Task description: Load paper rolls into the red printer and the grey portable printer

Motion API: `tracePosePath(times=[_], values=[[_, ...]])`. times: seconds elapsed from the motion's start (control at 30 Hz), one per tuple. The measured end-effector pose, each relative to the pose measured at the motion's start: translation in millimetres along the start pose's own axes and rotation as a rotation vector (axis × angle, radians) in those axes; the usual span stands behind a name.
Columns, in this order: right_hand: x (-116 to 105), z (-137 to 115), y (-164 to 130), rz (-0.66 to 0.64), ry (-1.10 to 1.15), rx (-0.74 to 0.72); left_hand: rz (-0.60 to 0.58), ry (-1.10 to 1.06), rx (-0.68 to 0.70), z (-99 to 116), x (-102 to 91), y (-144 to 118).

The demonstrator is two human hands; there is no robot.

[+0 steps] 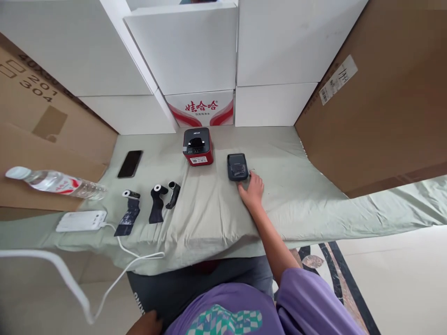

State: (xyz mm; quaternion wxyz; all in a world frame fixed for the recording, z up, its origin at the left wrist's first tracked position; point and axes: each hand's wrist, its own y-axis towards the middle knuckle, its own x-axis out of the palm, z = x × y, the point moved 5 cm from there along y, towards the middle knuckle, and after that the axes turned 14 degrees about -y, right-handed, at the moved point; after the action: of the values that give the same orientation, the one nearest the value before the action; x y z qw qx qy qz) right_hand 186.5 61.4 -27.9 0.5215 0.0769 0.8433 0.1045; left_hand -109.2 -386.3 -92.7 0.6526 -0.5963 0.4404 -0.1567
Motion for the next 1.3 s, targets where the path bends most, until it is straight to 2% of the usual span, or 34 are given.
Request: tracePosePath(times=[0.13,0.23,0.4,0.57,0.67,0.73,0.87,0.97,1.1,1.2,1.3], values=[[-0.4,-4.5,0.0,-0.011,-0.059,-0.024,0.211,-0.08,0.458,68.4,-57.1,-15.1],[-1.6,-7.3,0.2,-0.005,-0.113,-0.041,0.277,-0.077,0.751,116.3,-97.0,-38.5],[-2.7,-10.1,0.5,-0.017,-0.17,-0.046,0.364,-0.088,1.002,166.6,-141.5,-62.5],[-3.7,-9.5,1.2,-0.038,-0.175,-0.05,0.415,-0.217,1.134,200.8,-151.1,-73.8],[-2.7,-9.8,1.0,-0.039,-0.164,-0.044,0.385,-0.404,1.24,223.2,-155.1,-72.2],[-1.4,-9.5,1.1,-0.043,-0.163,-0.034,0.403,-0.545,1.283,239.2,-166.5,-64.0],[-3.4,-3.4,9.1,-0.027,-0.035,0.001,0.583,-0.727,1.264,275.6,-214.1,-42.1],[-8.8,5.1,29.2,-0.011,0.222,0.06,0.717,-0.637,1.192,310.9,-258.1,-31.8],[-10.7,7.6,71.8,0.062,0.48,0.119,0.803,-0.628,1.171,356.0,-312.0,-17.9],[1.9,2.5,102.4,0.092,0.612,0.15,0.814,-0.763,1.214,378.4,-336.7,-0.7],[19.5,-0.2,120.2,0.097,0.734,0.18,0.825,-0.841,1.273,386.5,-342.6,14.4]])
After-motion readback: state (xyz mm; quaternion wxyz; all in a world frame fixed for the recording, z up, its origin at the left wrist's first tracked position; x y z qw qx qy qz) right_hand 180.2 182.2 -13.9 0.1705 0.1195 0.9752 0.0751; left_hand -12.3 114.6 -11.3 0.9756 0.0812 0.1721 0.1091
